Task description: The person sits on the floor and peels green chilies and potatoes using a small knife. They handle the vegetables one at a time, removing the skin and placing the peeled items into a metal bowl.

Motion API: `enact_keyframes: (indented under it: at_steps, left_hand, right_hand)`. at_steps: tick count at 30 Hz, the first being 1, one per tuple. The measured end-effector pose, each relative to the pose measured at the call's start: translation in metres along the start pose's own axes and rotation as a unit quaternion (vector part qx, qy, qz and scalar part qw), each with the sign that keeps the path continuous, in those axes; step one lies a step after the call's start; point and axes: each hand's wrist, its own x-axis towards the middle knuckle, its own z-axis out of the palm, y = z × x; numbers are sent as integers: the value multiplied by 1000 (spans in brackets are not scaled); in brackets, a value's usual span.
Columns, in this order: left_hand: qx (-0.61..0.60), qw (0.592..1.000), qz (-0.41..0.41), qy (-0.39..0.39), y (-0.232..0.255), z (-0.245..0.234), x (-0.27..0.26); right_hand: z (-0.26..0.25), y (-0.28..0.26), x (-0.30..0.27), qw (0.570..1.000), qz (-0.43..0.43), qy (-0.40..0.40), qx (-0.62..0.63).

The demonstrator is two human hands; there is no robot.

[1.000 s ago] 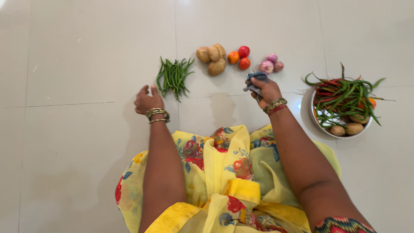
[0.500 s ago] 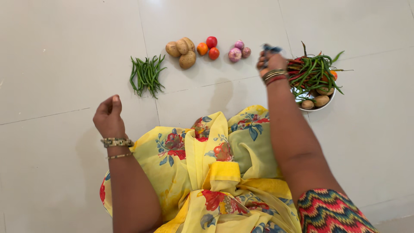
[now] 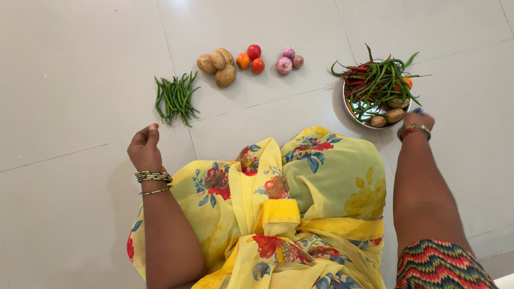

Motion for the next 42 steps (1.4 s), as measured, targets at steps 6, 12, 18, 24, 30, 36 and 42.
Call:
enact_keyframes:
  at_steps: [6,12,18,24,30,36,42]
  left_hand:
    - [17,1000,-10,-11,-5,7,1]
    - [32,999,-11,-17,-8,9,3]
    - [25,999,-17,-26,-12,11,3]
    - [36,999,-15,-26,-18,10,6]
    - [50,998,-11,-37,-30,15,11]
    - [57,997,-3,-57,-47,19,17]
    - [74,996,5,-56,-50,23,19]
  right_hand:
    - [10,25,3,972,89,-108,191]
    - [16,31,2,972,40,-141,182]
    - [42,25,-13,989,-103,-99,42]
    - [67,15,-27,954,-275,-41,-113]
    - [66,7,-19,932,-279,-70,-220]
    - [56,2,-17,925,-277,-103,-241]
    - [48,-8,-21,923,-276,-115,-244]
